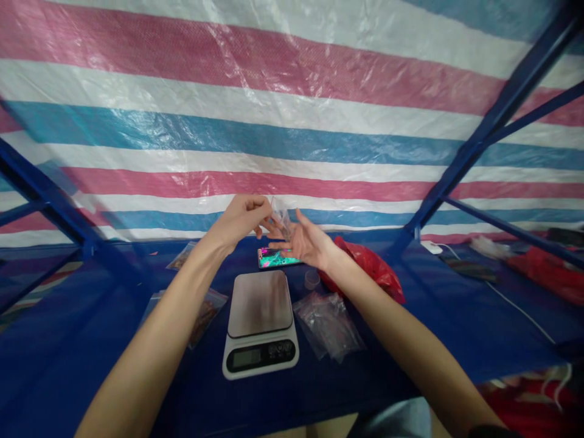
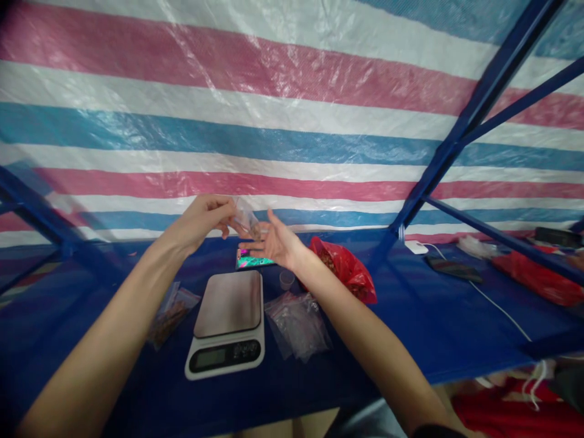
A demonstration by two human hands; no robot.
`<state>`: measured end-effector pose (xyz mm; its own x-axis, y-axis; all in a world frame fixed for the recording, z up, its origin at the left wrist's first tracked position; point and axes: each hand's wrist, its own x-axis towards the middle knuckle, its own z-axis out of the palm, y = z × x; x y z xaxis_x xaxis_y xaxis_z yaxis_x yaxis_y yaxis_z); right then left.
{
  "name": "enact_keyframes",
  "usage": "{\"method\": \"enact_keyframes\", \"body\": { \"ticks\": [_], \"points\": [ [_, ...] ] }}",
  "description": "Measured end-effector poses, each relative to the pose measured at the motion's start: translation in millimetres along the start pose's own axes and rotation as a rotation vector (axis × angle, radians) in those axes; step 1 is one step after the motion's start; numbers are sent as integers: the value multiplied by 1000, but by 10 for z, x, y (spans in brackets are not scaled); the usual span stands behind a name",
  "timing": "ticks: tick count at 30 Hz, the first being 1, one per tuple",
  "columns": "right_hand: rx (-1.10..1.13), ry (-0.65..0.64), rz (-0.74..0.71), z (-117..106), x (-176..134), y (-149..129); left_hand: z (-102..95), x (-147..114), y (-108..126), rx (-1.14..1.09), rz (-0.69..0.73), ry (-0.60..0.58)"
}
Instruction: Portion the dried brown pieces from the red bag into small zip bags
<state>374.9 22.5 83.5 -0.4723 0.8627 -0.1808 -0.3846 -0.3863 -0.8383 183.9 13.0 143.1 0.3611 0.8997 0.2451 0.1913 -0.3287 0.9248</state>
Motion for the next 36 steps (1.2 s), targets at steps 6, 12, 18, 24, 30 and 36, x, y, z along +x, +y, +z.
{"method": "enact_keyframes", "body": {
  "ticks": [6,12,18,24,30,36],
  "points": [
    [228,-1,-95,-145,-405,219,304,-113,77,-27,-47,-237],
    [-180,545,-402,-882,-1030,-128,110,-395,-283,109,-103,-280],
    [-1299,896,-607,-1363,-1296,-336,-389,-790,-960,221,-279,19],
    [-1947,766,-360,-1121,-1132,-332,-612,-894,-1235,456,-200,201],
    [-1730,634,-383,-1223,-1225,-410,-616,-884,-1152,563,-123,260],
    [-1254,526,-355,-1409,-1425,-237,-561,-912,-1112,549,-194,222]
  ]
}}
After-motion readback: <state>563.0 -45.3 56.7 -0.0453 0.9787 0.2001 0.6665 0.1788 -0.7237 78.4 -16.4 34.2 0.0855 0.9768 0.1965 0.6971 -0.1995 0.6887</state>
